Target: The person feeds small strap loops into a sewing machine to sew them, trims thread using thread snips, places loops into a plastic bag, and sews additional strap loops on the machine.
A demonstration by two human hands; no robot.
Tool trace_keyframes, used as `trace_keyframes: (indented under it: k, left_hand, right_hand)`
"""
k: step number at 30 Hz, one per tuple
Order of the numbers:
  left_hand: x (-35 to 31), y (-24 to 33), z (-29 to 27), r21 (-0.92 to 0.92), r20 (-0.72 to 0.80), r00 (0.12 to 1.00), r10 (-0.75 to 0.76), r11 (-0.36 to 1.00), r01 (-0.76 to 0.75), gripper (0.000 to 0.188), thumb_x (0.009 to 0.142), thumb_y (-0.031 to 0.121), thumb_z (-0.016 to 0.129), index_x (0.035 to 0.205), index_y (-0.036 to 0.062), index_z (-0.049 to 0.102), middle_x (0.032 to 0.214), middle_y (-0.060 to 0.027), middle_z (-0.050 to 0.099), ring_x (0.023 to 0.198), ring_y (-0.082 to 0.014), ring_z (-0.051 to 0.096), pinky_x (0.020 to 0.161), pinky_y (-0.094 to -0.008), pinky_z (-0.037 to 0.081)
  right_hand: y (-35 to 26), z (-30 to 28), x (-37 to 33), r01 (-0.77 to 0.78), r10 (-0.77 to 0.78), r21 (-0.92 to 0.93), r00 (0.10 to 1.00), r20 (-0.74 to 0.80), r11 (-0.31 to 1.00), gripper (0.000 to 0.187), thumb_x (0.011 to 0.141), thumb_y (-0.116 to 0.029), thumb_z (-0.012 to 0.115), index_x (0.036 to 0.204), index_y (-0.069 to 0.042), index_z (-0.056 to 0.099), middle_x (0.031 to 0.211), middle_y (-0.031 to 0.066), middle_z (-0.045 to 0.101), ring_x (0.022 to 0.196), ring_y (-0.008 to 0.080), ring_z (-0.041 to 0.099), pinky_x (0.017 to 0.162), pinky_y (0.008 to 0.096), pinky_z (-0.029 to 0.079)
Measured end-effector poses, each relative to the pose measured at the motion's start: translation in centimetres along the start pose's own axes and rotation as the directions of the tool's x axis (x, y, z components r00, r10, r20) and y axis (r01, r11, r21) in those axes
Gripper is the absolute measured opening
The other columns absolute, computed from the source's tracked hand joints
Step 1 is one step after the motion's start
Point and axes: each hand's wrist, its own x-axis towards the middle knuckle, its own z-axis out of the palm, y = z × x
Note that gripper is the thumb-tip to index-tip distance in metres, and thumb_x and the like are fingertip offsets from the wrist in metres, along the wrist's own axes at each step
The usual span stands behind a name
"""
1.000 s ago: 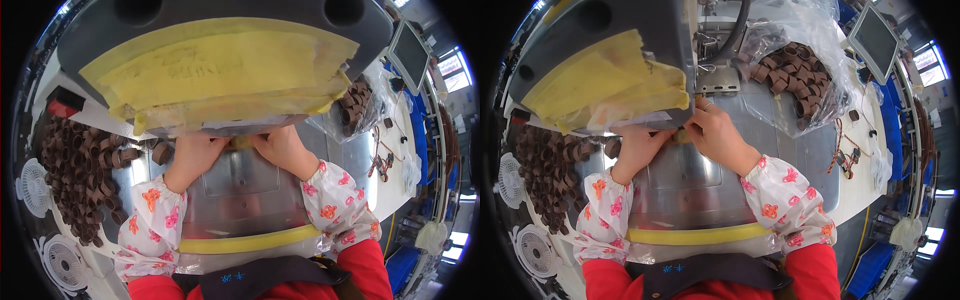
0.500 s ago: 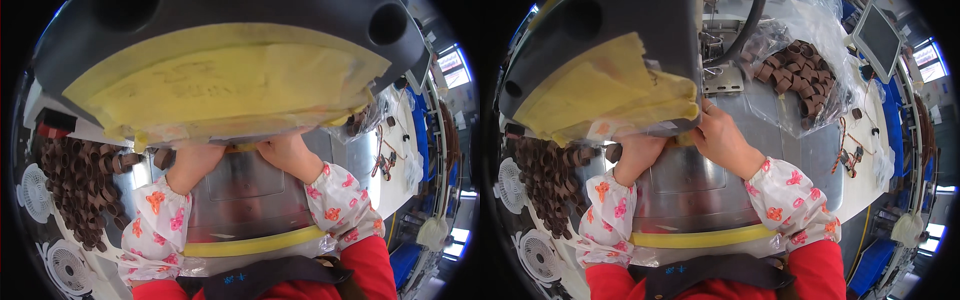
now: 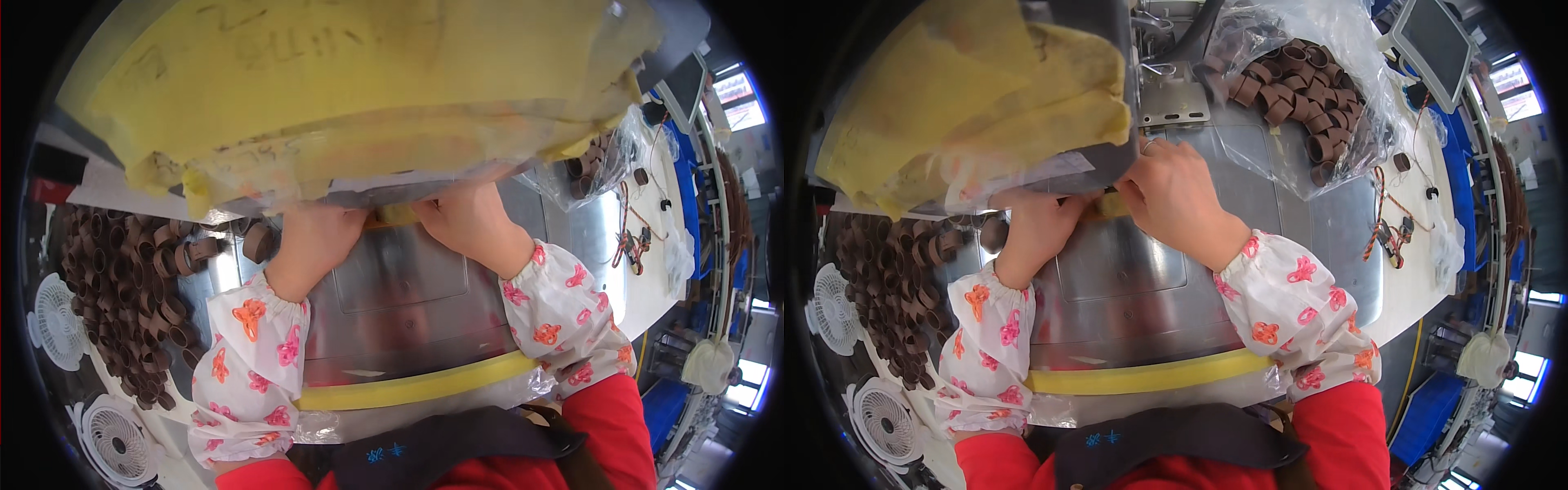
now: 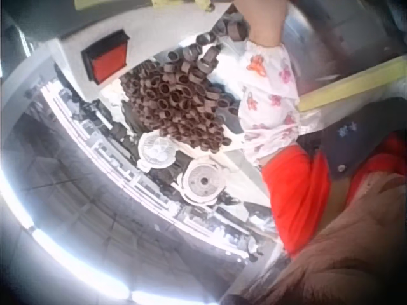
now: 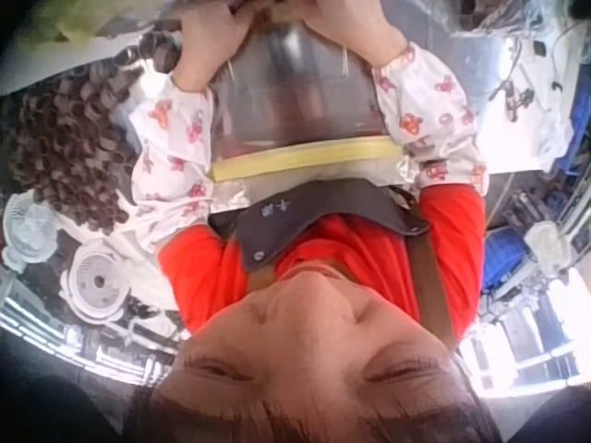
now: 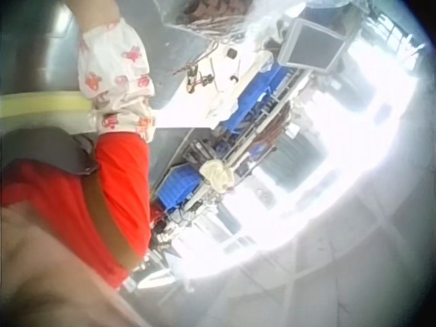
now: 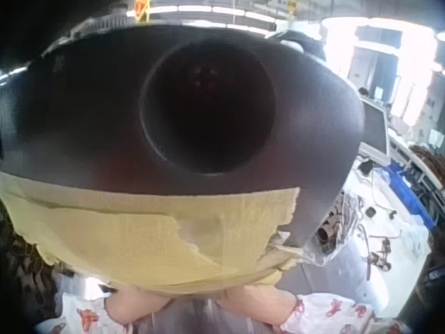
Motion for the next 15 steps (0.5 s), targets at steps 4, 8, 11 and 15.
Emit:
trace_keyframes:
  k: [4,8,11,15]
  left_hand:
    - [0.4,0.3,-0.4,-0.187,0.137,0.952,-0.274,0.937,0.296,0.015,0.077,0.022,0.059,0.076,0.0104,0.069,0.067,-0.0113,0.062,0.059,-0.0315,0.058,0.054,-0.0372,0.045]
    - [1.1,1.0,-0.8,-0.293,0.055,0.968,-0.246,0.923,0.251,0.015,0.075,0.020,0.063,0.081,0.0068,0.069,0.070,-0.0123,0.063,0.060,-0.0309,0.058,0.055,-0.0365,0.045]
    - [1.0,0.9,-1.0,-0.284,0.013,0.973,-0.229,0.933,0.223,0.014,0.074,0.017,0.064,0.081,0.0053,0.068,0.070,-0.0126,0.063,0.059,-0.0303,0.058,0.055,-0.0359,0.045]
    - [1.1,1.3,-1.4,-0.298,0.065,0.955,-0.289,0.908,0.295,0.015,0.074,0.017,0.064,0.081,0.0044,0.068,0.068,-0.0131,0.063,0.057,-0.0291,0.058,0.054,-0.0343,0.044]
  right_hand:
    - [0.0,0.8,0.2,0.046,-0.049,-0.035,0.994,-0.094,0.998,0.004,0.067,-0.004,0.058,0.067,-0.006,0.056,0.068,0.0070,0.054,0.065,0.0262,0.053,0.057,0.0372,0.036]
    - [0.3,0.8,0.0,-0.001,0.005,0.050,0.996,-0.091,0.999,0.006,0.067,-0.003,0.057,0.065,-0.008,0.053,0.069,0.0038,0.054,0.067,0.0247,0.053,0.059,0.0358,0.035]
    - [0.4,1.0,0.1,0.043,-0.037,0.053,0.993,-0.108,0.998,0.007,0.067,-0.003,0.057,0.065,-0.008,0.053,0.070,0.0028,0.054,0.068,0.0241,0.053,0.060,0.0349,0.035]
    - [0.1,1.0,0.4,0.055,-0.052,0.024,0.993,-0.106,0.998,0.007,0.067,-0.003,0.057,0.066,-0.009,0.054,0.070,0.0029,0.054,0.068,0.0242,0.054,0.060,0.0353,0.035]
